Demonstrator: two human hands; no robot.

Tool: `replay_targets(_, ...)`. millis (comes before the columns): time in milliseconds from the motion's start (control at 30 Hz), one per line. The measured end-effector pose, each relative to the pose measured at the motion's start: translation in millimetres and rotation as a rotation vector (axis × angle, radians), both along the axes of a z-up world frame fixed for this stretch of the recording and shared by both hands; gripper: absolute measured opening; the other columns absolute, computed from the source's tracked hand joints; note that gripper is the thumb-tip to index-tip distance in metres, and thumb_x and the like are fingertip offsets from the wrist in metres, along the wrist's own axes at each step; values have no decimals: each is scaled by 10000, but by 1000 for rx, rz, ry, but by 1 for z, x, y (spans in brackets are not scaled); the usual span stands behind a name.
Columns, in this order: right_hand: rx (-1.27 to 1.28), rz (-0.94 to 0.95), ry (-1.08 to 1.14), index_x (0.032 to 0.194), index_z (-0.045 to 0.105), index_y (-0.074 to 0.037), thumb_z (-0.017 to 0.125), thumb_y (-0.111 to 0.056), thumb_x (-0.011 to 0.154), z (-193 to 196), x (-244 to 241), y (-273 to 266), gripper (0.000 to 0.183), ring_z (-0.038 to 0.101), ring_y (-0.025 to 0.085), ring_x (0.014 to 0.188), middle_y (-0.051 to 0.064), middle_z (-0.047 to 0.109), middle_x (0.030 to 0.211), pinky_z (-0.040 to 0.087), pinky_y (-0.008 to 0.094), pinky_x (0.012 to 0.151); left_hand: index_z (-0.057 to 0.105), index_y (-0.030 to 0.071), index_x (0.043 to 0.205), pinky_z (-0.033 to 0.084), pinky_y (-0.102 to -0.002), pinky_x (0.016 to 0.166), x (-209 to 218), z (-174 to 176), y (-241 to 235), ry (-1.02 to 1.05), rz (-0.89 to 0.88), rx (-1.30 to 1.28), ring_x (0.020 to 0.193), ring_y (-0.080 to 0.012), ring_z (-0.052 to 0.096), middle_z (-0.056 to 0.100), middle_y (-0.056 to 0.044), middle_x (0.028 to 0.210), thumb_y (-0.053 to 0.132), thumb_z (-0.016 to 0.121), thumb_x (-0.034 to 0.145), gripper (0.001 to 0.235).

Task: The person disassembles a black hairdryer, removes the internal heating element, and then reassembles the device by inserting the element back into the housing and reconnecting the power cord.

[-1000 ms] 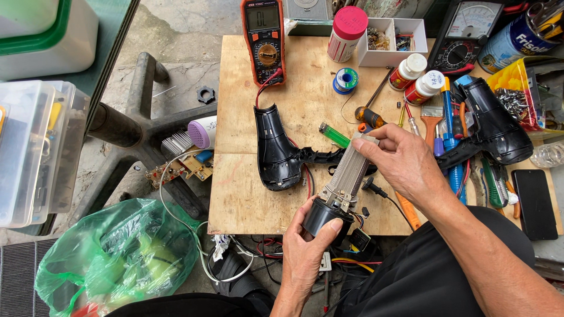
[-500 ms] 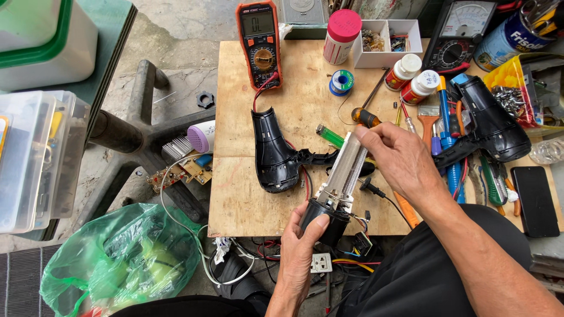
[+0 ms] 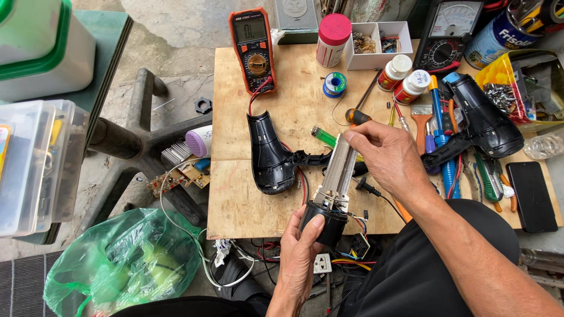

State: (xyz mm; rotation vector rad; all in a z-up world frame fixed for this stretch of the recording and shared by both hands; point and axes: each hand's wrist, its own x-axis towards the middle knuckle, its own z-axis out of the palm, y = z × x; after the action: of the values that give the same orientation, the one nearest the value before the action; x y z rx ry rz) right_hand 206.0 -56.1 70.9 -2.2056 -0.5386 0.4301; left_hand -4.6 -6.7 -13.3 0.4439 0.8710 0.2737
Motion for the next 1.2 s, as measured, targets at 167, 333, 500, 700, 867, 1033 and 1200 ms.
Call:
replay_targets(167,-3,-5,-9,966,851,-136,763,-337,1047,0,-4,1,234,539,47,761,-63,686,779,446,267,748,676,4,1404,648,-392,825,0,1,-1,15,11,19,955,-220,743,784,-152,1205,177,812,876,572)
replay_targets(333,44,19,28,1027,868,-117,758,-306,1053,-3,-4,2,220,634,20,852,-60,789,901,499,238,815,685,-10,1396,662,-397,799,-1,-2,0,15,46,28,910,-243,757,786,-175,1161,161,824,872,569)
replay_targets(500,47,40,15,1014,847,-120,745,-310,1074,-7,-3,0,224,585,32,824,-66,732,867,482,253,789,702,12,1423,648,-368,742,0,5,2,39,17,47,885,-213,743,783,-142,1156,179,821,880,580)
replay_targets(700,35,32,46,1104,871,-124,748,-276,1040,-1,-7,6,206,707,38,913,-45,850,1029,532,244,863,705,12,1393,648,-376,773,-1,2,1,29,17,54,906,-218,738,770,-142,1166,191,818,884,551)
replay_targets(867,99,23,219,1378,780,-126,730,-323,997,24,-20,14,432,675,65,1183,-4,784,1302,507,255,1042,688,11,1381,618,-384,912,-2,-1,6,-36,59,18,1058,-219,724,776,-145,1250,212,755,937,492)
replay_targets(1033,148,-25,232,1586,619,-112,663,-386,973,41,-46,5,673,628,137,1503,82,680,1617,473,311,1228,678,26,1405,589,-420,981,-11,-9,11,-201,182,-55,1172,-275,729,770,-162,1345,206,695,990,453)
replay_targets(1200,-62,-104,472,1398,833,-142,610,-441,986,3,-97,-21,555,760,144,1324,53,880,1357,488,301,1210,611,-17,1434,533,-592,1183,-21,-5,23,-294,381,-304,1323,-367,656,706,-233,1417,256,675,982,531)
